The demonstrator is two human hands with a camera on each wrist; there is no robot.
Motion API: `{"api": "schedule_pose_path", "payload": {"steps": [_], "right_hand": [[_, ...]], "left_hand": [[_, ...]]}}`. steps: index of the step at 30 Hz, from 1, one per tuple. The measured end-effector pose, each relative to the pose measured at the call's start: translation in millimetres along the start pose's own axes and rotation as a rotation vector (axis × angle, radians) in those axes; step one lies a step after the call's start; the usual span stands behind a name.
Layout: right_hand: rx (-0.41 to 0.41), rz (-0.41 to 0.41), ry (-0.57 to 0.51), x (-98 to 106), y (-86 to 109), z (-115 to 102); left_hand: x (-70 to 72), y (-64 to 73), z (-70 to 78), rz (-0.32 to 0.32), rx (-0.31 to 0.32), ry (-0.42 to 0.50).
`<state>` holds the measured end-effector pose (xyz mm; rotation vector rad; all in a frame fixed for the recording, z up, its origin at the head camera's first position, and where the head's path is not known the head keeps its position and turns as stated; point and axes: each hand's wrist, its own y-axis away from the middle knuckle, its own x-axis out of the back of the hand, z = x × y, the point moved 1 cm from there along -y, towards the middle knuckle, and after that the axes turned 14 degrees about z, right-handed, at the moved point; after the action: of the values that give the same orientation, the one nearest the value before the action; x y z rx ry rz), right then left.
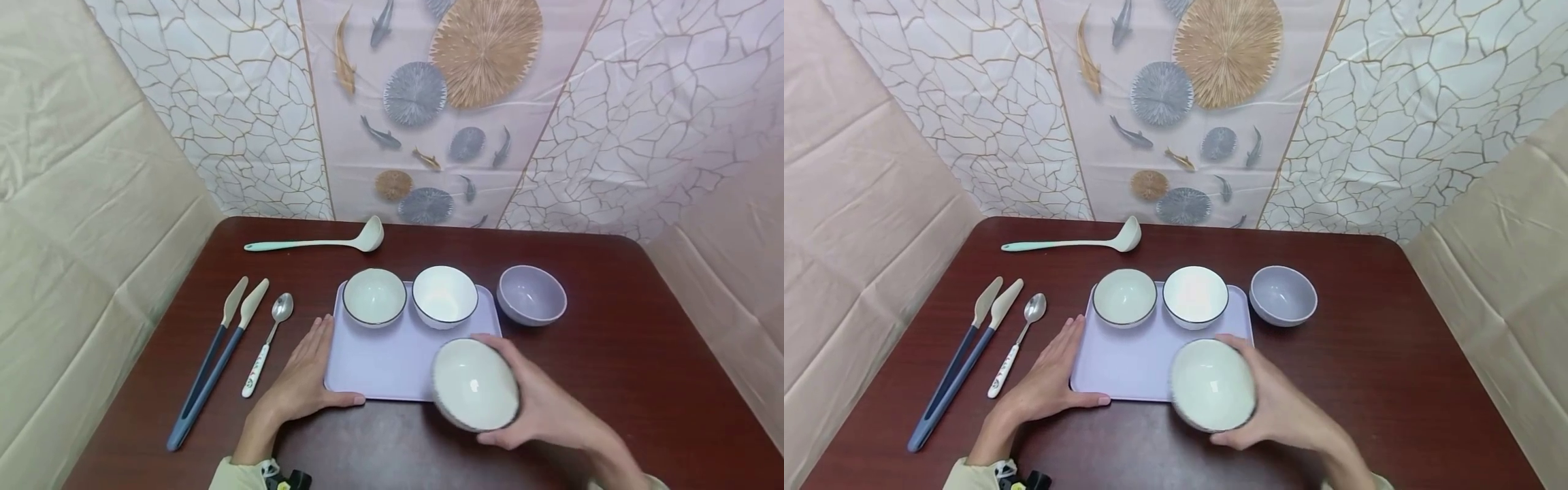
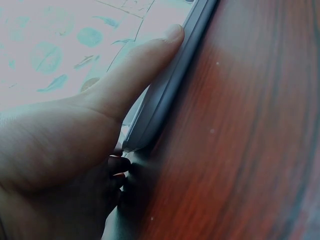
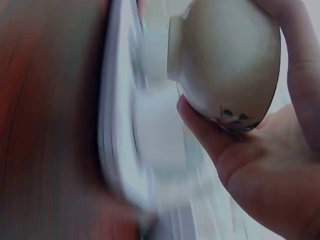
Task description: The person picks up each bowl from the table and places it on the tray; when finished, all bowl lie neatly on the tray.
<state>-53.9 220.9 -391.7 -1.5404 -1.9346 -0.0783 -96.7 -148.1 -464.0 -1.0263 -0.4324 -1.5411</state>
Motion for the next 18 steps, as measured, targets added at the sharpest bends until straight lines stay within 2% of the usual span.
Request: {"api": "schedule_pose_path", "payload": {"steps": [3,6,12,18], "right_hand": [[-0.013,-0.072,-0.035,-33,-20.5,-11],[-0.04,-0.09,-0.033,-60,-36.0,-15],[-0.092,0.001,-0.005,-101,-53.9,-12],[-0.131,0.076,0.025,-121,-59.5,-9]], "left_hand": [[0.5,0.3,-0.8,0.002,-0.001,0.003],[-0.4,-0.2,-0.9,0.008,-0.008,0.001],[-1.4,0.0,-0.1,0.023,-0.02,0.009],[-0.5,0.6,-0.3,0.031,-0.023,0.004]]}}
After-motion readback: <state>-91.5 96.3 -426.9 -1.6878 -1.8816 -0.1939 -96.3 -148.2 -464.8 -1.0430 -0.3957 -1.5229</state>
